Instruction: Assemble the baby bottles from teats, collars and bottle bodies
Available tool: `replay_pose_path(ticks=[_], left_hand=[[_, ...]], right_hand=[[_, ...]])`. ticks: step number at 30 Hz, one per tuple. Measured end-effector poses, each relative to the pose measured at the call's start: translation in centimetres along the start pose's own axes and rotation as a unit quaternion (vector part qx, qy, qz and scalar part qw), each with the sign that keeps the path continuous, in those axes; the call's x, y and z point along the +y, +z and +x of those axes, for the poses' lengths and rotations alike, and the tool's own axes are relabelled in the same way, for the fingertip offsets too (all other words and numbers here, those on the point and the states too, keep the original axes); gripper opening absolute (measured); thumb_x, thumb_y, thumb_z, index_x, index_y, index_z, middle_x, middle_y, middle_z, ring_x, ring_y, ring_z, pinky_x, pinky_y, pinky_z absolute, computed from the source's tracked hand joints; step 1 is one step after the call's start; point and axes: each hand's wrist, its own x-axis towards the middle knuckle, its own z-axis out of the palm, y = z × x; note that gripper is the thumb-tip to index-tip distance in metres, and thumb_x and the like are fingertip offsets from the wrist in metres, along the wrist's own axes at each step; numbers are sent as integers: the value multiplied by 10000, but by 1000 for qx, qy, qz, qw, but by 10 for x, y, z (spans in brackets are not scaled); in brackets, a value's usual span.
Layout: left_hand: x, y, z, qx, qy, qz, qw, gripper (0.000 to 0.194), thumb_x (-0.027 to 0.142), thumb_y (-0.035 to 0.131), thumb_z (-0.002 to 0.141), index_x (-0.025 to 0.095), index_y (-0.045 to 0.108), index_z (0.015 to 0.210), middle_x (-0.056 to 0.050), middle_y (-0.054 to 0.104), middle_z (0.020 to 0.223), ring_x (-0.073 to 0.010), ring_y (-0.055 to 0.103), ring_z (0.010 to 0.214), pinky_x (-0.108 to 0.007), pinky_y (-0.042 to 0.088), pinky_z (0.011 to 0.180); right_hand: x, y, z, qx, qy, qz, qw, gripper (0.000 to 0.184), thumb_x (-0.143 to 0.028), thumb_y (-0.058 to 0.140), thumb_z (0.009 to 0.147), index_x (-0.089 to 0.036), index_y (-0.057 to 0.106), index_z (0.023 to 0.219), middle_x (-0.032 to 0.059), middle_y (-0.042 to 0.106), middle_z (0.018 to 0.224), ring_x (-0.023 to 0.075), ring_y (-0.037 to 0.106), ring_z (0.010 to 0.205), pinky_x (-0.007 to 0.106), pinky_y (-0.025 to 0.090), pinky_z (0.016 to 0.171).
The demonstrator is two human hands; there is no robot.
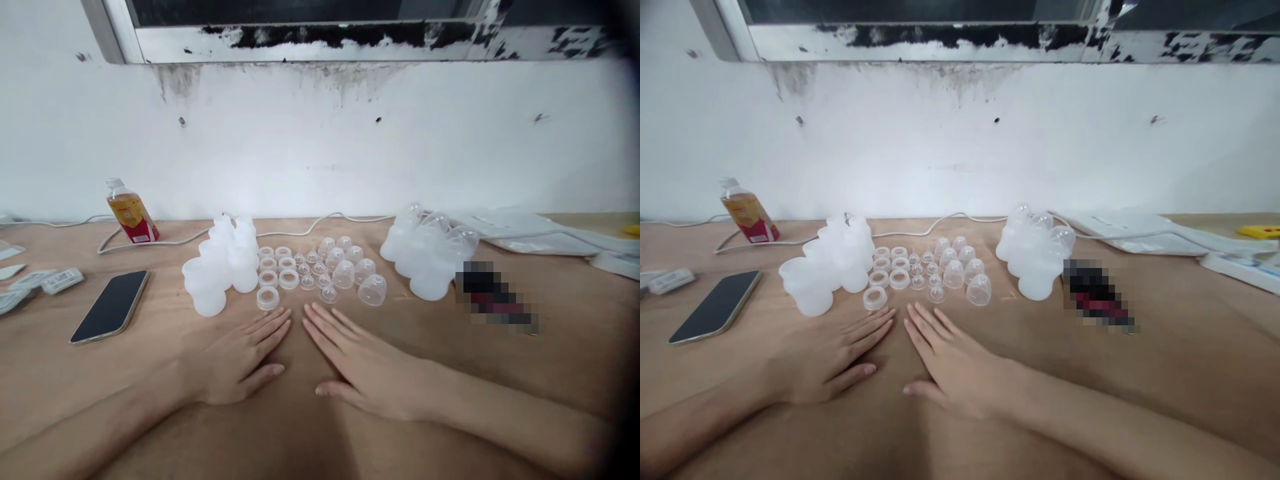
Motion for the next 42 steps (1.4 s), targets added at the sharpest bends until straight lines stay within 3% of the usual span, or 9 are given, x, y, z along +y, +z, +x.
replay_pose_path(ticks=[4,18,22,26,29,32,35,39,42], left_hand=[[-5,2,-2,-5,1,-6,1000,607,404,319,840,172,48,1331,-76,67,1401,-204,101,1278,-375,163,1038],[-8,4,-2,6,-2,-9,1000,612,420,341,828,185,82,1331,-60,116,1402,-214,148,1271,-373,186,1033],[-5,3,0,24,5,-1,1000,590,402,354,825,173,142,1325,-85,204,1384,-228,234,1244,-381,240,1007],[-4,6,6,87,1,24,996,384,319,365,824,157,427,1167,-97,474,1183,-213,453,1053,-343,374,884],[-9,10,14,186,-49,84,978,251,231,358,814,149,527,981,-99,544,1008,-214,490,916,-363,392,798],[-16,14,19,255,-107,135,951,237,216,390,790,134,509,978,-118,538,1006,-251,465,922,-415,374,782],[-20,16,20,248,-79,131,957,224,211,393,798,149,499,986,-92,568,950,-230,477,894,-388,388,764],[-18,16,21,240,-39,120,962,303,243,403,812,152,445,1098,-107,463,1174,-239,417,1042,-386,367,853],[-16,15,29,203,-47,89,974,344,261,404,813,141,426,1135,-111,488,1126,-244,440,1008,-399,385,849]], right_hand=[[0,29,-6,7,1,52,999,631,-450,265,845,-74,129,1333,145,121,1386,245,63,1274,455,176,1026],[-1,20,-3,-10,8,61,998,647,-471,253,839,-46,178,1320,168,136,1382,251,65,1275,448,154,1029],[1,21,0,45,13,54,997,560,-425,338,824,-64,343,1252,173,291,1329,257,214,1241,436,246,994],[5,22,10,116,24,46,992,284,-272,379,817,-121,529,1005,129,515,1076,224,441,1049,391,384,876],[9,24,18,167,74,36,982,203,-215,354,813,-153,526,901,92,521,946,188,513,865,352,447,756],[16,27,23,254,167,-3,953,268,-248,374,795,-152,459,1029,135,429,1078,235,495,915,382,462,712],[23,32,26,276,216,-27,936,371,-265,377,786,-149,370,1138,163,366,1147,279,467,972,420,462,708],[28,36,27,230,201,-19,952,295,-194,346,794,-140,422,1074,136,444,1015,253,470,934,413,441,763],[29,36,30,237,177,-5,955,289,-119,328,783,-134,446,1046,134,440,1001,239,456,942,400,430,788]])
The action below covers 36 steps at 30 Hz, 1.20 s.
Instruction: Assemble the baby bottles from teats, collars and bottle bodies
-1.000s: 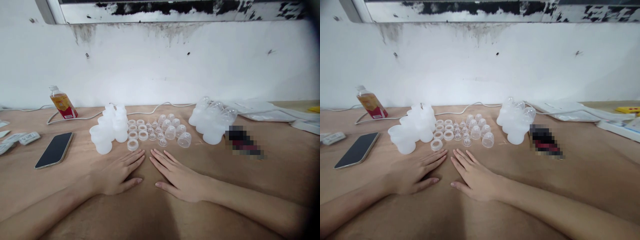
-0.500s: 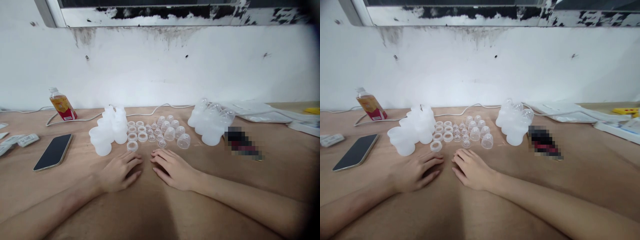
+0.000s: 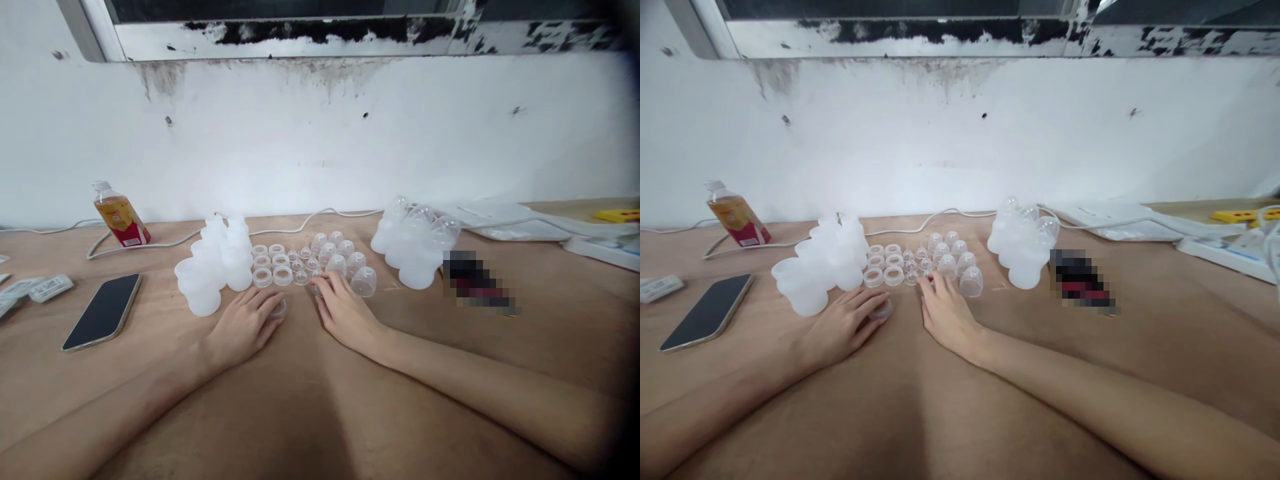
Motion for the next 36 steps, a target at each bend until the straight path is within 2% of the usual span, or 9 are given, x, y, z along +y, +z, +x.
replay_pose_path(ticks=[2,5,8,10,14,19,25,30,36], left_hand=[[1,2,7,-5,-16,-40,999,365,253,411,809,143,407,1156,-111,493,1080,-231,470,963,-390,414,821],[0,6,15,63,-48,-141,987,380,250,439,800,178,380,1169,-101,450,1106,-212,467,1001,-376,417,846],[-2,9,17,135,-81,-311,937,324,266,505,771,198,405,1072,-82,427,1139,-184,498,996,-349,448,828],[-3,9,14,145,-102,-390,904,302,273,556,735,186,415,987,-79,446,1135,-185,511,995,-354,453,828],[-4,5,8,137,-147,-345,917,308,282,595,699,180,453,952,-71,523,1078,-203,498,995,-400,415,859],[-4,5,10,123,-141,-371,910,378,235,581,712,178,415,1047,-66,519,1087,-163,519,963,-343,430,851],[-5,7,10,102,-147,-367,913,354,252,587,706,179,456,1026,-53,547,1055,-162,523,971,-353,410,891],[-6,10,9,117,-131,-377,909,333,206,579,703,175,446,1006,-66,517,1104,-169,512,1010,-359,407,904],[-7,11,10,119,-139,-371,911,312,203,586,692,177,460,976,-65,539,1063,-184,529,988,-380,425,883]], right_hand=[[0,1,3,11,-18,18,1000,340,-79,321,771,-130,421,1091,134,440,1004,233,445,956,397,425,801],[1,1,6,9,-48,22,999,344,-59,318,768,-132,445,1080,126,460,981,224,451,938,393,433,786],[2,-1,6,10,-58,-1,998,268,-80,334,786,-163,527,954,109,486,949,230,451,937,395,436,767],[1,-4,5,26,-52,3,998,241,-102,344,801,-176,539,922,108,479,1012,235,433,991,399,419,801],[-3,-6,4,4,-54,102,993,239,-135,306,841,-195,496,972,85,443,1130,178,488,955,342,428,806],[1,-5,8,20,9,215,976,159,-206,395,829,-205,457,975,50,525,931,153,515,825,314,442,755],[1,-8,8,26,19,220,975,102,-207,409,820,-196,500,864,35,525,901,144,508,787,292,422,711],[1,-8,8,31,34,238,970,78,-246,434,811,-192,461,860,26,520,827,130,489,694,271,424,645],[5,-3,11,36,37,304,951,60,-241,511,764,-191,489,788,39,470,881,131,490,767,225,440,594]])
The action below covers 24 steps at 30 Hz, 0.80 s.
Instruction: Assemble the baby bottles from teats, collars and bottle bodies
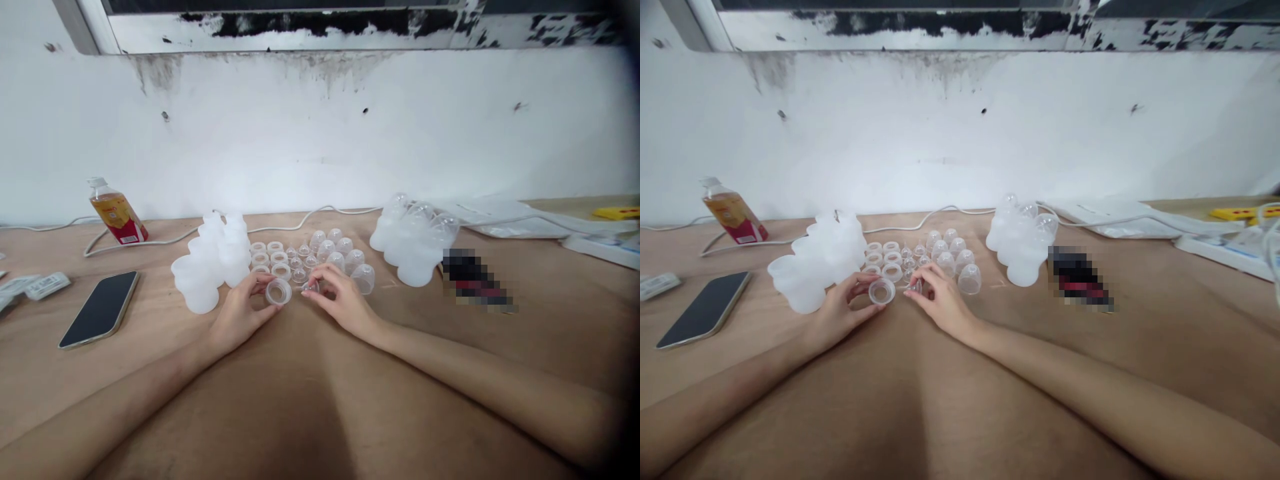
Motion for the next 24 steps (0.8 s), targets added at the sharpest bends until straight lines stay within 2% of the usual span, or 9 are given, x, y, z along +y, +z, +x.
replay_pose_path(ticks=[5,7,11,16,18,24], left_hand=[[-1,0,1,-2,-13,5,1000,325,210,597,686,173,460,978,-59,559,1034,-174,533,982,-362,426,884],[-1,0,1,-4,-16,8,1000,323,216,598,685,173,463,975,-58,563,1033,-173,535,980,-361,426,885],[0,-1,1,-5,-20,12,1000,320,225,600,683,173,467,970,-57,564,1036,-171,539,977,-354,427,884],[0,0,1,1,-28,14,1000,331,225,601,679,172,465,977,-61,568,1036,-177,543,975,-365,431,878],[-1,0,1,5,-32,14,999,333,224,601,678,170,463,977,-63,571,1032,-178,548,967,-367,434,873],[-1,0,1,0,-28,17,999,330,230,603,678,173,468,974,-61,574,1024,-176,547,970,-362,437,870]], right_hand=[[0,2,0,-66,2,-16,998,127,-122,486,742,-192,516,843,33,468,925,81,481,631,229,445,596],[-1,2,0,-69,-4,-37,997,143,-108,470,745,-191,520,850,33,482,928,77,481,614,242,440,614],[-1,2,-1,-31,20,-52,998,142,-125,509,729,-190,512,855,20,545,851,102,506,644,260,428,638],[1,2,0,37,76,19,996,169,-207,563,714,-194,503,872,-3,584,746,109,534,621,236,418,565],[2,2,0,73,77,38,994,183,-233,571,713,-195,511,881,1,589,752,113,545,623,236,419,553],[-3,2,-2,116,38,29,992,164,-245,575,716,-190,541,866,11,599,759,116,549,635,245,439,576]])
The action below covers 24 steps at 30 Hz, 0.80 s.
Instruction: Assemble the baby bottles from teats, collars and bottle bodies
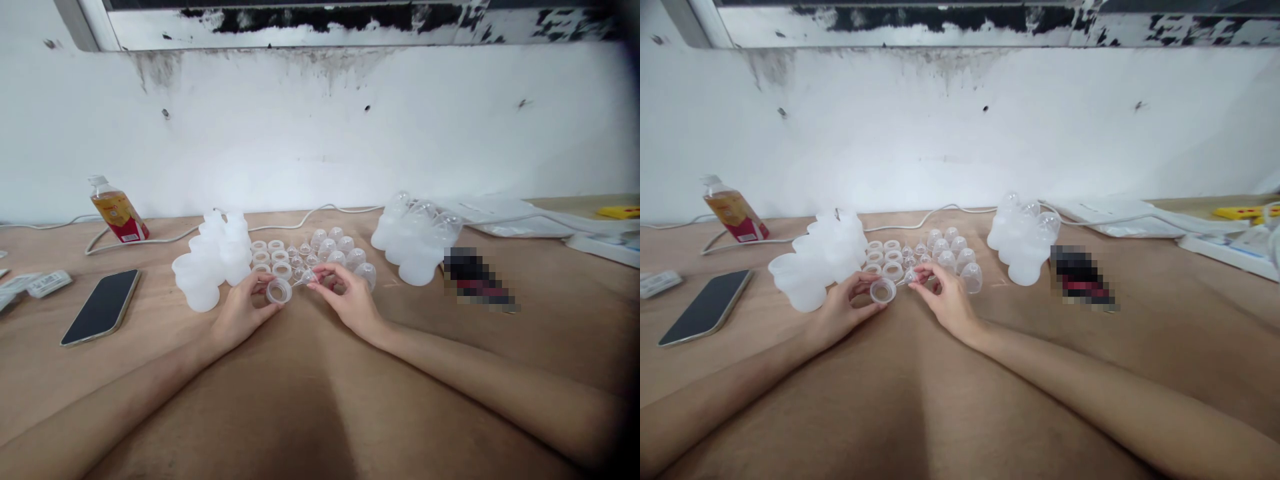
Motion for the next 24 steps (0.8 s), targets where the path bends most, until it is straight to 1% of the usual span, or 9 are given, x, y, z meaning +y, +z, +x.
replay_pose_path(ticks=[3,7,11,14,16,19,22,24], left_hand=[[3,2,2,0,14,18,1000,324,241,615,671,177,479,958,-56,574,1011,-172,552,950,-351,442,861],[7,8,5,0,49,21,999,302,242,629,660,175,492,921,-48,577,977,-165,556,927,-339,441,860],[8,10,6,3,52,15,999,297,246,623,667,171,490,922,-53,571,980,-167,554,929,-342,439,861],[7,10,5,9,48,13,999,303,269,621,672,172,489,927,-55,563,992,-176,543,953,-352,435,867],[7,9,4,11,55,17,998,304,277,622,671,172,492,924,-54,561,991,-178,537,961,-353,431,870],[8,9,3,15,65,28,997,304,275,626,667,170,493,920,-51,563,979,-176,542,942,-354,434,860],[10,8,3,16,68,35,997,294,274,621,672,170,493,916,-56,561,992,-179,546,930,-363,441,845],[11,8,2,16,75,35,996,272,269,609,684,173,494,911,-60,553,1011,-184,537,948,-367,438,846]], right_hand=[[-3,2,-1,26,-56,-29,998,148,-239,572,726,-194,549,865,10,599,791,104,526,622,255,441,613],[-5,5,-1,12,-144,-21,989,118,-171,550,746,-198,568,859,8,590,799,108,527,689,257,441,658],[-2,7,0,9,-170,0,985,129,-133,524,760,-202,595,843,12,569,783,120,530,759,270,446,688],[0,8,1,2,-185,-9,983,149,-122,509,766,-202,610,841,19,565,786,128,523,779,287,448,705],[0,8,1,-19,-210,-20,977,167,-117,501,768,-199,616,857,28,570,795,134,518,795,298,448,721],[-2,8,1,-81,-241,-38,966,220,-112,463,783,-211,609,914,36,583,836,146,506,838,319,446,752],[-5,7,0,-132,-245,-49,959,278,-111,418,795,-238,579,983,41,565,933,156,489,901,344,438,785],[-6,6,-2,-142,-236,-55,960,275,-124,415,790,-238,570,986,59,512,1016,165,479,935,348,441,777]])
